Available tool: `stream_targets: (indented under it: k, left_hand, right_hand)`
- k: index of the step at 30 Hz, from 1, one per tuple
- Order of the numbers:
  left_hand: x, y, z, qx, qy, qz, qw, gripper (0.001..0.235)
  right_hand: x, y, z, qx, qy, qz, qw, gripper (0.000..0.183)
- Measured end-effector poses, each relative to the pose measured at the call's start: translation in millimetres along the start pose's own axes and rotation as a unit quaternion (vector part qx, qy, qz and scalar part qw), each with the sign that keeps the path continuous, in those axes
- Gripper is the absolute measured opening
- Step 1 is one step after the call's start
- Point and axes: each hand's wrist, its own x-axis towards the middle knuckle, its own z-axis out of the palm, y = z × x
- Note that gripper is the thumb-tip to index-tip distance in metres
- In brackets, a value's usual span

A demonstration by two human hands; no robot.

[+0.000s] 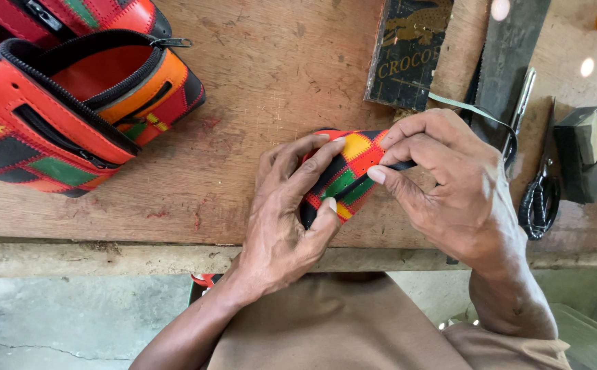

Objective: The person handles a small colorful pouch, turning it over and opening the zipper to inspect the interior and seams. They repeatedly open and close the zipper and examine the edges and stitching while other similar pouches sit on the table.

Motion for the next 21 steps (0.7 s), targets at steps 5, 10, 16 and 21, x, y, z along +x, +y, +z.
stream_targets:
  k: [5, 10, 16, 21]
  left_hand:
    - [8.9, 6.7, -4.6, -0.01, -0.021, -0.032, 0.999, 0.059]
    - [23.3, 9.8, -9.5, 0.002, -0.051, -0.013, 0.999, 0.052]
    - [30.9, 5.6, -6.0, -0.031, -0.114, -0.042, 0.992, 0.065]
    - [29.9, 1.9, -1.0, 0.001, -0.097, -0.026, 0.995, 0.057]
  right_hand:
    - [-0.9, -1.1, -5.0, -0.013, 0.002, -0.023, 1.0, 0.017]
    - [0.2, -0.2, -6.8, -0.007, 0.007, -0.039, 0.999, 0.016]
    - [0.2, 6.9, -10.4, 0.04, 0.009, -0.004, 0.999, 0.019]
    - [1.7, 10.9, -12.5, 0.051, 0.008, 0.009, 0.999, 0.017]
